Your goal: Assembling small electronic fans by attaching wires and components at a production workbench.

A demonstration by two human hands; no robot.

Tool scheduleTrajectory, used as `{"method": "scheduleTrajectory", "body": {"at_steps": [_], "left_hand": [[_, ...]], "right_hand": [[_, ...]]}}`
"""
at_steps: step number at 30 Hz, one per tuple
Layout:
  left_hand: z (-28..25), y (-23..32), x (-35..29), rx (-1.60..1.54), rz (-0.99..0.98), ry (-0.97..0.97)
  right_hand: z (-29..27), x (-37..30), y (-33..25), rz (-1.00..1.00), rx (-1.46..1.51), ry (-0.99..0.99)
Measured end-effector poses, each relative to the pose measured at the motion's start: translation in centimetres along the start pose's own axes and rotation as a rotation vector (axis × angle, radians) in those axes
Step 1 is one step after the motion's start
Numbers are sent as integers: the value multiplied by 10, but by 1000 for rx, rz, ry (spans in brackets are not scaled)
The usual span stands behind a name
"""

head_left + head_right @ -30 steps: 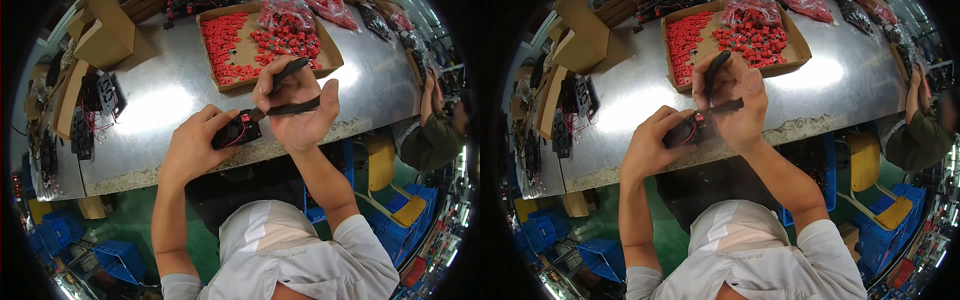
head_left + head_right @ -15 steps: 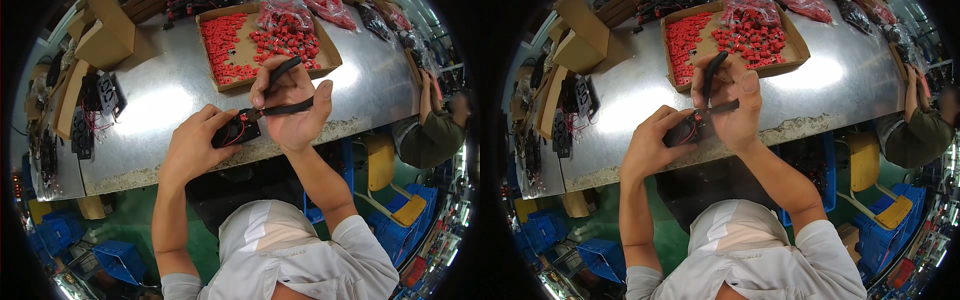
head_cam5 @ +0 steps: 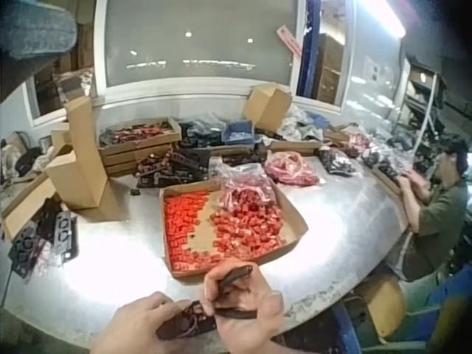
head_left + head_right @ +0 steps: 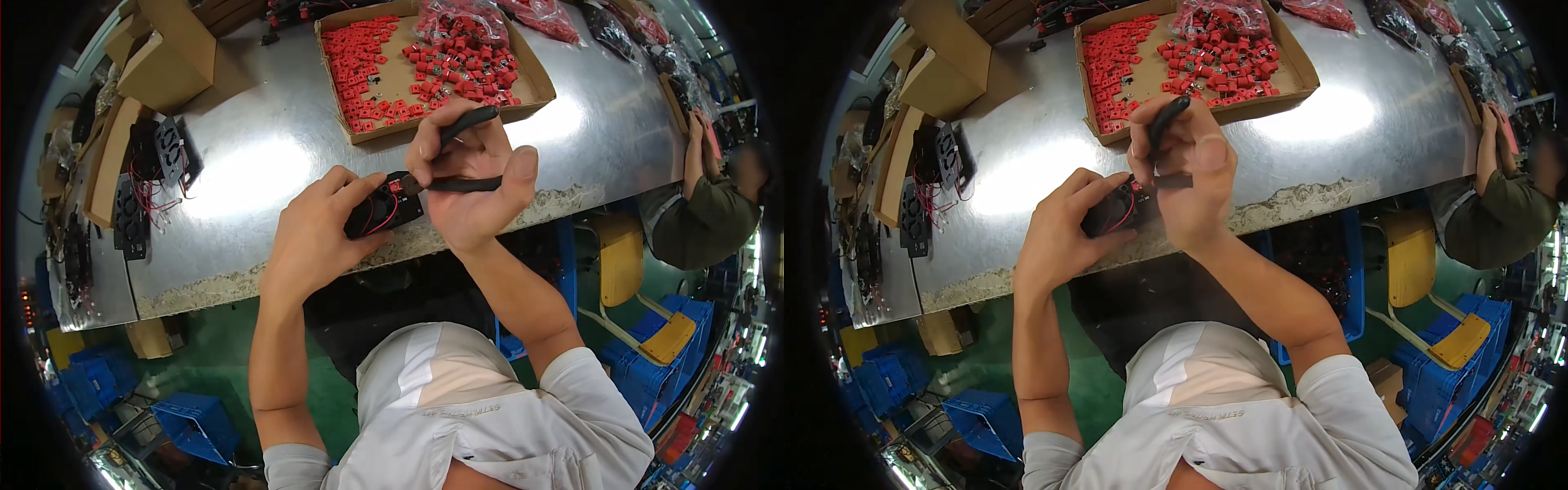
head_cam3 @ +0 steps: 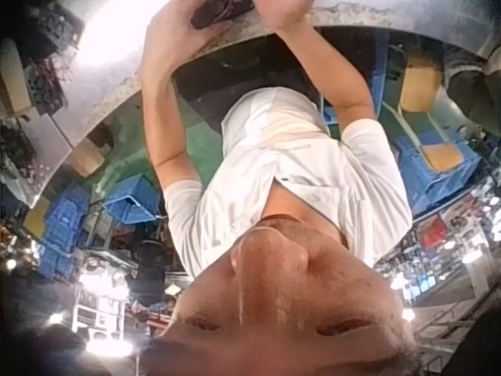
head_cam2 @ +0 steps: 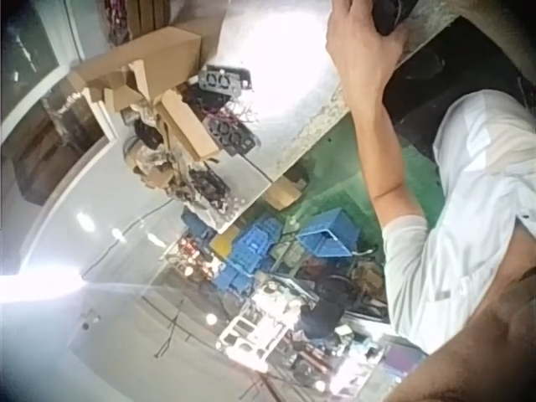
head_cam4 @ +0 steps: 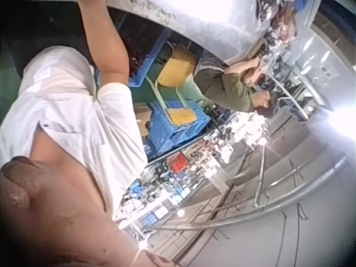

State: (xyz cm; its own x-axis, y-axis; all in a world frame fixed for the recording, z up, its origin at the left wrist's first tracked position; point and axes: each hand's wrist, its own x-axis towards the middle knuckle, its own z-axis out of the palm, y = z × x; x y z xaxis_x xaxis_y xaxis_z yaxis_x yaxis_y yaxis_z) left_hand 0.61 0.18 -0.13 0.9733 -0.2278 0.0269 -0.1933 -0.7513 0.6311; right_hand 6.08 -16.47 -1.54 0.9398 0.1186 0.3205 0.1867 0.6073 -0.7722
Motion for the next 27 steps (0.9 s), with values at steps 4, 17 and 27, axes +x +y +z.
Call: {"method": "scheduleTrajectory", "body": {"at_steps": [4,17,27], "left_hand": [[2,-4,-1,-44,2,5],[-1,-5,-5,-7,53,45],[-36,-53,54,-82,418,-337]], "right_hand": [[3,2,1,24,-21,5],[6,3,-2,77,-53,-2],[-1,37,-16,100,-225,-873]]}}
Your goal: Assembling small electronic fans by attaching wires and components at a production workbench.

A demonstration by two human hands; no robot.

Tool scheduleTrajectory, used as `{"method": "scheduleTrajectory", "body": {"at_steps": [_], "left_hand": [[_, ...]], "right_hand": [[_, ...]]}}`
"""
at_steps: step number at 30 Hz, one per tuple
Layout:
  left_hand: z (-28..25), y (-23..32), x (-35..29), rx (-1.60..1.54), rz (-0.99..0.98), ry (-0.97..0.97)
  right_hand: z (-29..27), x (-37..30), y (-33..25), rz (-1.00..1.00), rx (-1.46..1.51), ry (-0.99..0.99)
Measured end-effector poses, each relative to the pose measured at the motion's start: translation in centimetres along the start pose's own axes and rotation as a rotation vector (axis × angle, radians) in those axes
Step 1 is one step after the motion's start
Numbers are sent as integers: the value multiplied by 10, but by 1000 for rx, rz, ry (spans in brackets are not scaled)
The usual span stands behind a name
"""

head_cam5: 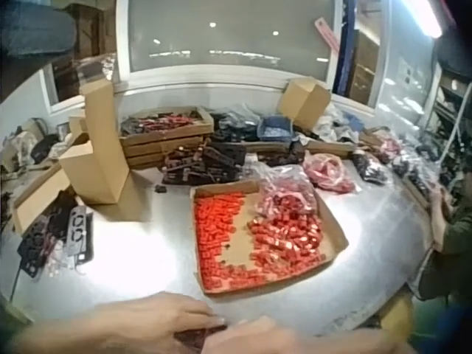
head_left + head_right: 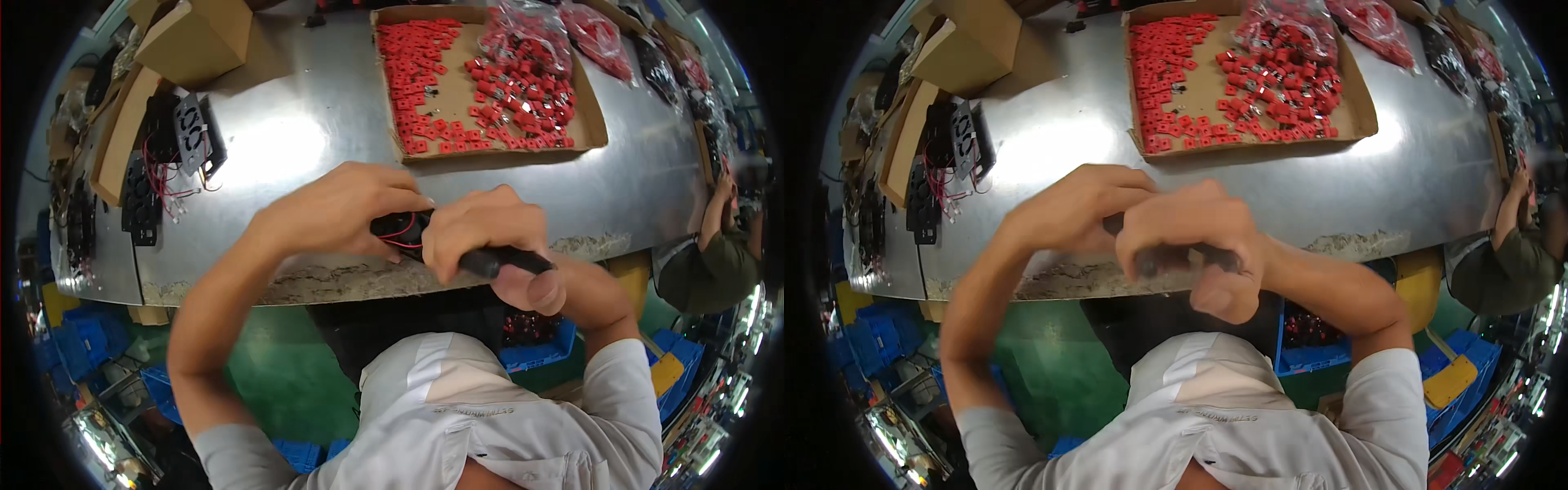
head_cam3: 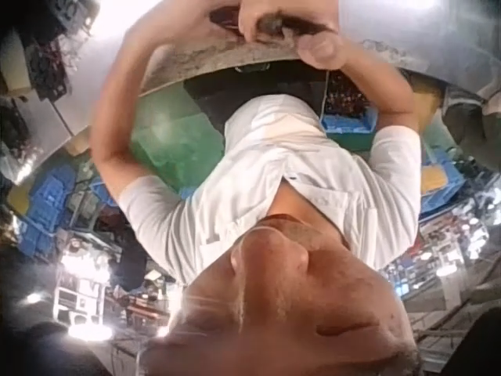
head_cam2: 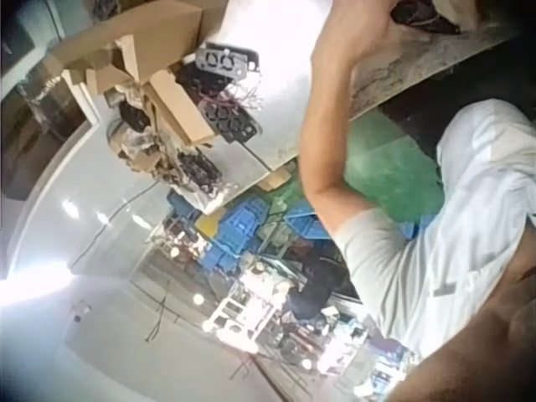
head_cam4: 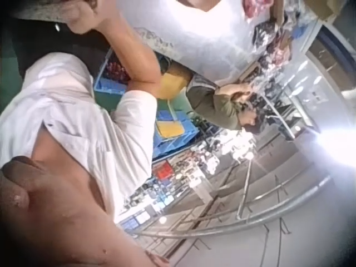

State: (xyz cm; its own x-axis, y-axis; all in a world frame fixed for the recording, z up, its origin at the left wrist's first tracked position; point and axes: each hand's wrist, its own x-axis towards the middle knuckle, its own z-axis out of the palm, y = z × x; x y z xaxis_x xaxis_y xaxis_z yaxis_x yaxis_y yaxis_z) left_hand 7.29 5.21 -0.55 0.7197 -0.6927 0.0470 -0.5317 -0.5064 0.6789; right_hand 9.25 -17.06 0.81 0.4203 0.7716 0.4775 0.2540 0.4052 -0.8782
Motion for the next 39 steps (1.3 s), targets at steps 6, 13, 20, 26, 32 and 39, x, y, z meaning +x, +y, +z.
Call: {"method": "scheduleTrajectory", "body": {"at_steps": [6,13,20,26,32,39], "left_hand": [[-18,-13,24,-2,198,-216],[-8,-1,4,-70,18,-42],[39,46,-11,116,-182,202],[59,70,-12,99,-434,348],[67,78,-11,119,-506,409],[71,78,-11,141,-506,423]], "right_hand": [[-5,20,8,-1,191,-183],[-10,24,-7,303,141,87],[-7,-5,-12,-56,456,636],[8,-12,0,8,270,699],[16,-9,7,18,169,724],[19,-8,8,33,119,753]]}}
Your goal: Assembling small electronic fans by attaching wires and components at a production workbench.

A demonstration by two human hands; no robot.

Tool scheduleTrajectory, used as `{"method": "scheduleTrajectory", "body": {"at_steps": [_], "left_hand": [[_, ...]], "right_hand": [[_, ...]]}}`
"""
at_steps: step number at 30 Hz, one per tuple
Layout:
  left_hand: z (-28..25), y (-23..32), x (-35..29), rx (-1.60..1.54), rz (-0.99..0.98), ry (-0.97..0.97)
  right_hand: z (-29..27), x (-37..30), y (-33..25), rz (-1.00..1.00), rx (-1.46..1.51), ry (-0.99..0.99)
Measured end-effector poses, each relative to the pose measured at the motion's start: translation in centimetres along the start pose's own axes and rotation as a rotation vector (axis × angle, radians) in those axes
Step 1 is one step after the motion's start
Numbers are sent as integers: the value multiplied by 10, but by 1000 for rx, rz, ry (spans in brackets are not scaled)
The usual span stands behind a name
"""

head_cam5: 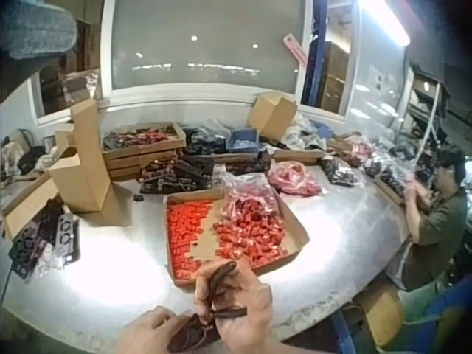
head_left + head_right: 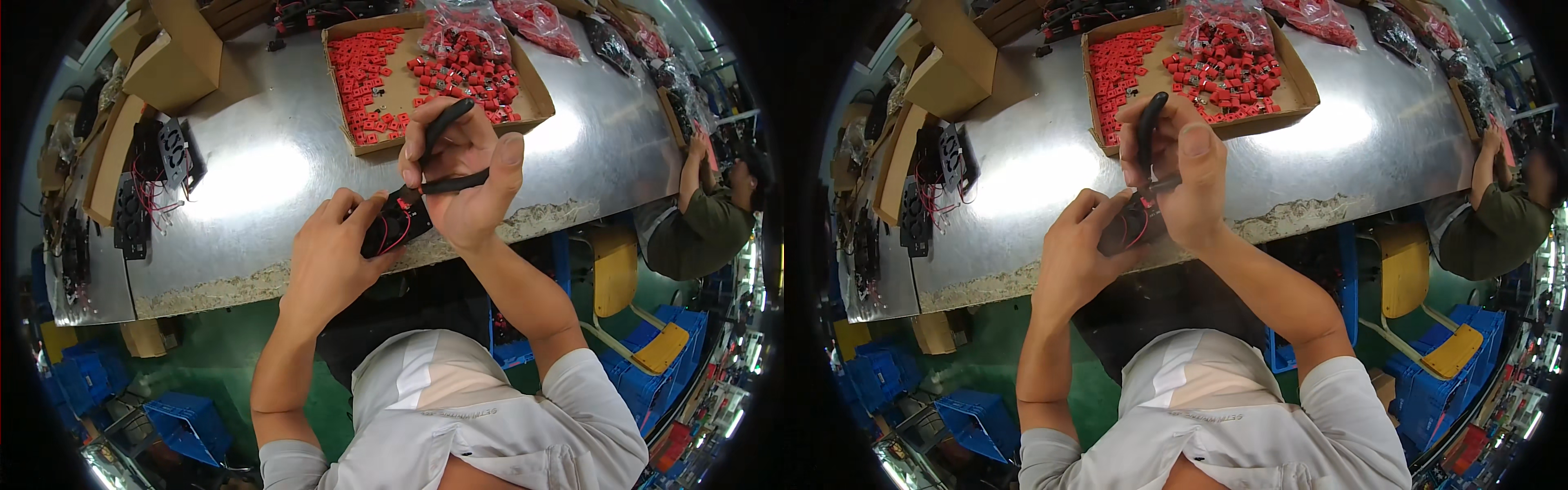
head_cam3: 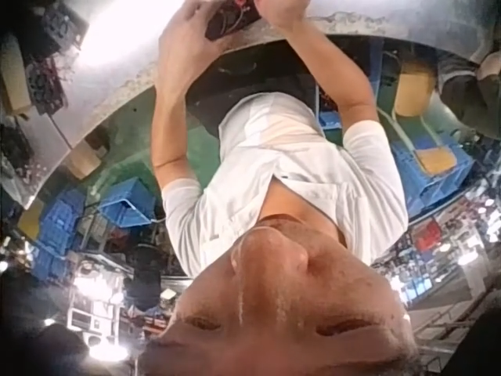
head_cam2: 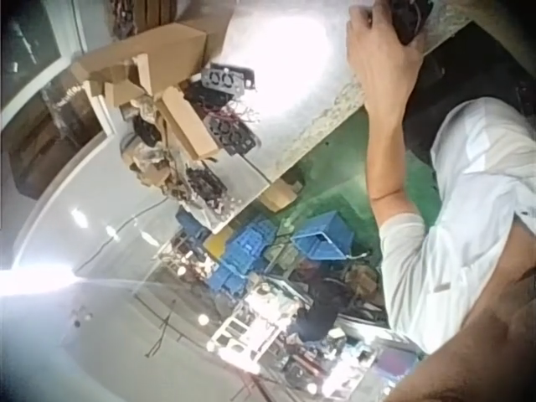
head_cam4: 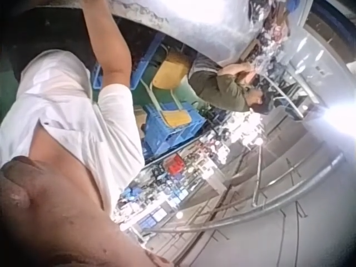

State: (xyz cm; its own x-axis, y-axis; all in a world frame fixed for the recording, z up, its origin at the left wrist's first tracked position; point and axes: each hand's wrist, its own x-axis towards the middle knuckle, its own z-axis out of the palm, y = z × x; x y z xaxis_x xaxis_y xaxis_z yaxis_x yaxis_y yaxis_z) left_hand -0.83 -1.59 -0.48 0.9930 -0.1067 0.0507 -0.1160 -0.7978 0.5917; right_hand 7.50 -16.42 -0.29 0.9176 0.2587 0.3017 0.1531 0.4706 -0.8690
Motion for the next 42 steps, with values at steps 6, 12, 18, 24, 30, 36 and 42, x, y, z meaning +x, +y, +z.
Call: {"method": "scheduleTrajectory", "body": {"at_steps": [6,12,18,24,30,36,42], "left_hand": [[0,1,0,2,7,-6],[0,-2,2,-36,14,-30],[-2,-5,5,-75,30,-44],[-15,-34,30,-117,196,-172],[-32,-75,90,-251,557,-515],[-46,-52,98,-298,309,-683],[-26,-44,58,-199,409,-352]], "right_hand": [[0,0,1,7,2,7],[8,-3,1,-15,-157,3],[9,6,1,69,-162,-23],[-6,22,-9,178,-141,-277],[-14,44,-2,187,25,-809],[-9,46,-11,229,-57,-791],[-28,27,-24,58,243,-346]]}}
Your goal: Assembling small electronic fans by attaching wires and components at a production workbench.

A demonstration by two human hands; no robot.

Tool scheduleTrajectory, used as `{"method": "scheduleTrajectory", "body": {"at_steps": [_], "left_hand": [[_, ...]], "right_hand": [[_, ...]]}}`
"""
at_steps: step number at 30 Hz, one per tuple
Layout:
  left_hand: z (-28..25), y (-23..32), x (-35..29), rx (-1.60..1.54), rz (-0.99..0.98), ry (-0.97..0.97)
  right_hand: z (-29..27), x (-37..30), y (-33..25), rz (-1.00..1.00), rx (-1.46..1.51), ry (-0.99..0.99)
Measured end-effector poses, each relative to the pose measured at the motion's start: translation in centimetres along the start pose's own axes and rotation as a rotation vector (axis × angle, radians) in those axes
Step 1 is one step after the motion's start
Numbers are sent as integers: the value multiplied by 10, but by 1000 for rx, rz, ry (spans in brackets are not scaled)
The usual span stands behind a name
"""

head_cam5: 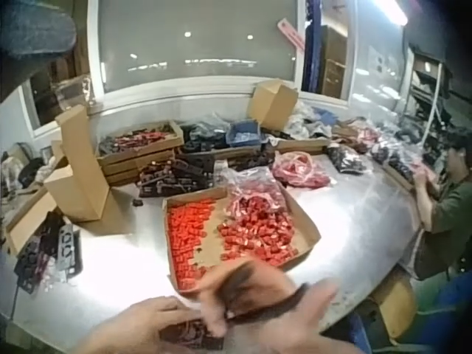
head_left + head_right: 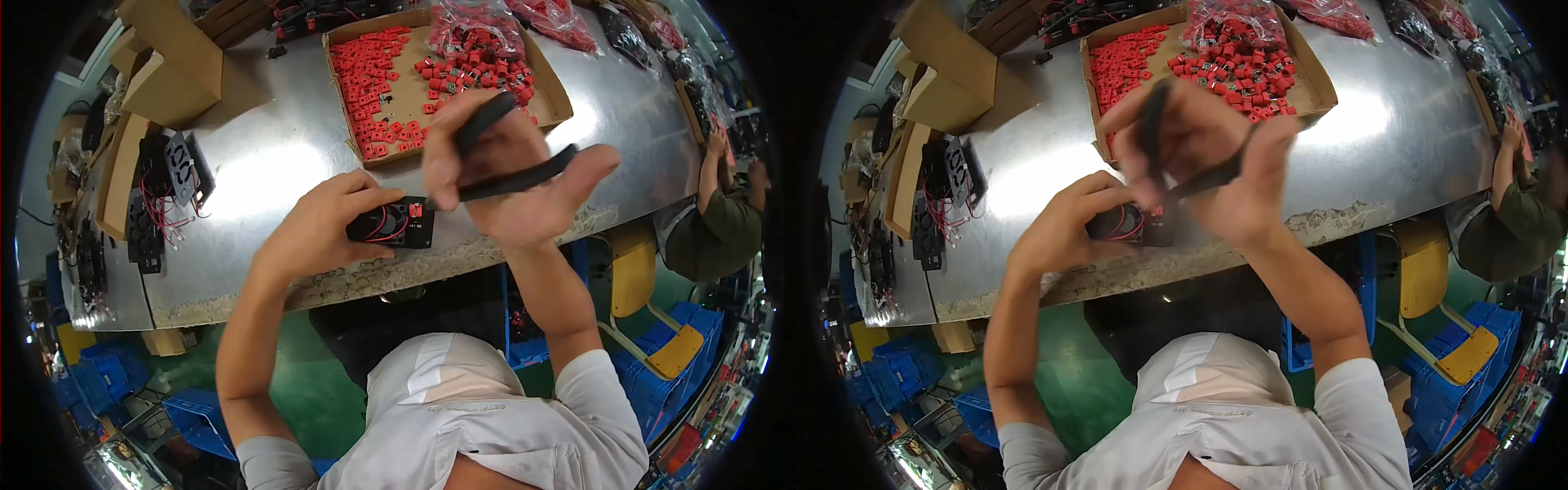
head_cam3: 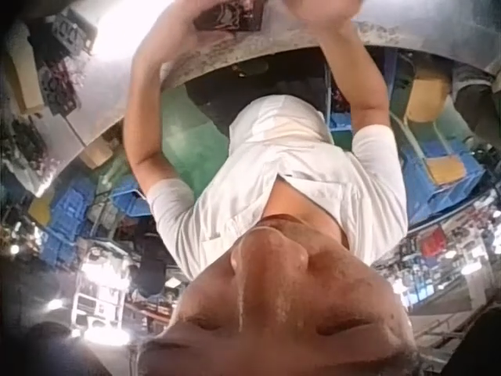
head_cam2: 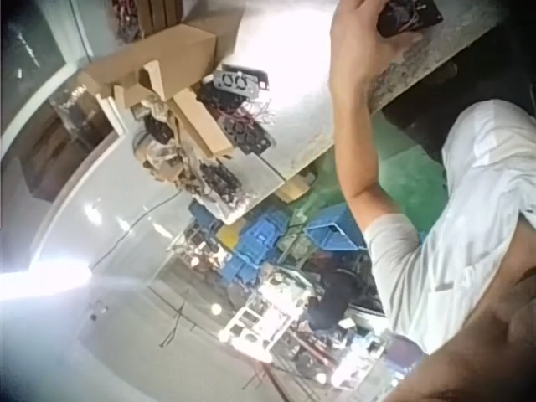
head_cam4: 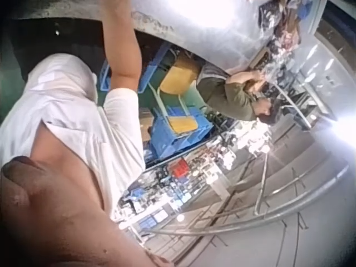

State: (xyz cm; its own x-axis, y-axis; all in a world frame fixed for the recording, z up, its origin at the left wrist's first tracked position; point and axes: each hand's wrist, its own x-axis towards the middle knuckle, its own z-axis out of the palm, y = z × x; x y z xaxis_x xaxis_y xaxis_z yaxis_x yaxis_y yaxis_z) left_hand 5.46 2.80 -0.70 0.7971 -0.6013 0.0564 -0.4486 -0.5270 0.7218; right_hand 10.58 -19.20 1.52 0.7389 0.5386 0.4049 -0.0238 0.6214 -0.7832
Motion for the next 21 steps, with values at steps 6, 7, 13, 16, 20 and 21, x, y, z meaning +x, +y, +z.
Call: {"method": "scheduleTrajectory", "body": {"at_steps": [6,7,13,16,20,21], "left_hand": [[29,33,-13,142,-262,211],[31,36,-14,167,-281,236],[42,42,-18,260,-309,296],[46,40,-19,290,-301,315],[48,42,-19,302,-292,332],[48,42,-19,300,-290,331]], "right_hand": [[3,-8,15,-106,72,274],[5,-7,17,-99,70,265],[13,-3,24,-111,-64,315],[15,-3,27,-112,-99,346],[16,-4,30,-107,-150,368],[16,-5,30,-103,-160,373]]}}
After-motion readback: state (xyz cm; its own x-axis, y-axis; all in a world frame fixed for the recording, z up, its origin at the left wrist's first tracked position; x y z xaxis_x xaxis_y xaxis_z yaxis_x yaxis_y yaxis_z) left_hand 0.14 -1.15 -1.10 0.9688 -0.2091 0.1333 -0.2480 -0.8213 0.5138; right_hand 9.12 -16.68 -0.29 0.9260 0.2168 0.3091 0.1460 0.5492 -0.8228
